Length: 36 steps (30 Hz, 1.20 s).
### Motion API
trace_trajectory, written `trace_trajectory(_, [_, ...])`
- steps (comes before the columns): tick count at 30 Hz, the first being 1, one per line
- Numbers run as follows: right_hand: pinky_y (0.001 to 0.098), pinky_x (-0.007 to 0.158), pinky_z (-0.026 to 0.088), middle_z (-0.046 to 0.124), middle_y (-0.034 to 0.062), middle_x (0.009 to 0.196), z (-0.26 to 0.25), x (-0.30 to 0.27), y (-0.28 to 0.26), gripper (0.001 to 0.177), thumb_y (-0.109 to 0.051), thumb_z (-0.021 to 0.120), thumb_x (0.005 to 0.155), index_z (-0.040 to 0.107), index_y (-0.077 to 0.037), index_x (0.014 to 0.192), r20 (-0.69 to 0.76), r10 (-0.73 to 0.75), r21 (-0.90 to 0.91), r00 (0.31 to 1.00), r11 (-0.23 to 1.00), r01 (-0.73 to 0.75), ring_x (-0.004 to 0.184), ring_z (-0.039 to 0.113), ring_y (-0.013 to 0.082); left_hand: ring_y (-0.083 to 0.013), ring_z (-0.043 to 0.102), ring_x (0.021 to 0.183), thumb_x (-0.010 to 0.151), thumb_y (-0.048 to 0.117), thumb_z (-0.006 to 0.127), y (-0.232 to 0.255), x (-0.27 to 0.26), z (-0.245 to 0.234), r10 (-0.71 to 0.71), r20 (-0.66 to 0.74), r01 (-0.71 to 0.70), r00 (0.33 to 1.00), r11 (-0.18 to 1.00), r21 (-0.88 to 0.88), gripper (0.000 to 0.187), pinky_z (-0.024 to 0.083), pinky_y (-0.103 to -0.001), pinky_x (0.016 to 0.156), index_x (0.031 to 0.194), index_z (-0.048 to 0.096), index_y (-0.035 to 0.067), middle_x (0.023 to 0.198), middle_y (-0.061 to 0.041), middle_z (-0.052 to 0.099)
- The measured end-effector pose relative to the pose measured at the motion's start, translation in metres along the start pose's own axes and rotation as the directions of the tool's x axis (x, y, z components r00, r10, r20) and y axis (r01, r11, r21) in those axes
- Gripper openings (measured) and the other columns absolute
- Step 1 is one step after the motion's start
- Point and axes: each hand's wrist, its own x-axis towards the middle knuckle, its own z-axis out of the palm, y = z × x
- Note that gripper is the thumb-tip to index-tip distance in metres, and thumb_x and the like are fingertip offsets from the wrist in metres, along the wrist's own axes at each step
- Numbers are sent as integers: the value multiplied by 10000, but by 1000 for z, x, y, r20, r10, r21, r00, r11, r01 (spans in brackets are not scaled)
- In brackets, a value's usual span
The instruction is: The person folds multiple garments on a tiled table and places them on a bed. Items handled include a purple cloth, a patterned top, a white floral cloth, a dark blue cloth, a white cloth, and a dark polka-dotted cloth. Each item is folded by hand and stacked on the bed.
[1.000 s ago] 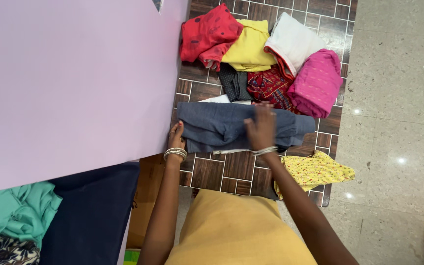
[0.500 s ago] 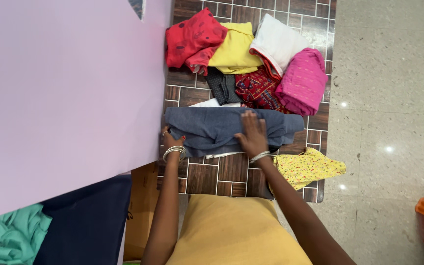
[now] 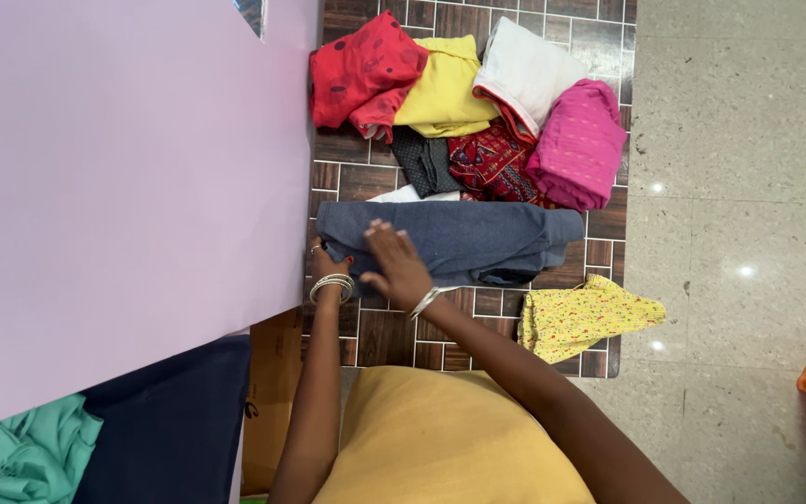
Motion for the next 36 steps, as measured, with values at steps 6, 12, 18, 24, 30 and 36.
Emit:
trace_trajectory(6, [420,1286,-40,7,83,1737,1,-6,24,830,-578,358,1042,57,-107,1655,-89,-41,-122,995,992,30,1590,-43,193,-403,512,1361,729,171,908,0,0,0,12,-11,-13,1000,1000,-10,948,436,-443,1120,1501,363,101,1468,-242,523])
trace_trajectory(12, [466,1271,-60,-5,70,1745,-10,-46,103,813,-584,302,1052,36,-113,1660,-238,335,-39,912,935,-353,1599,-33,192,-415,516,1354,756,184,889,0,1,4,-4,6,4,1000,1000,16,929,438,-453,1120,1517,360,115,1466,-244,527])
trace_trajectory(18, [531,1262,-46,-11,154,1737,1,-22,69,867,-567,409,1044,59,-57,1650,-337,387,177,858,921,-346,1606,-45,282,-414,503,1368,761,246,903,0,3,-8,46,28,-42,999,993,-115,905,414,-458,1129,1496,396,92,1475,-246,523])
trace_trajectory(24, [477,1269,-19,38,151,1727,15,23,-5,864,-538,451,1023,92,-50,1640,-114,69,-29,991,997,-73,1595,-3,258,-400,539,1348,779,397,916,7,9,-12,-98,-5,95,995,975,-200,886,427,-445,1127,1464,442,93,1445,-244,560])
trace_trajectory(30, [438,1275,-30,58,84,1737,1,-6,52,832,-575,395,1032,100,-107,1654,-166,95,-82,982,991,-109,1591,-7,192,-386,551,1342,723,185,896,2,14,2,12,-53,-16,999,996,-83,916,446,-421,1114,1491,399,132,1448,-237,559])
trace_trajectory(36, [412,1298,-26,30,64,1747,-27,-72,137,804,-562,364,1047,91,-121,1661,-261,345,78,902,938,-337,1616,-15,202,-399,518,1364,784,152,867,1,14,-1,-23,-12,23,1000,1000,-16,899,427,-425,1133,1519,350,128,1470,-251,525])
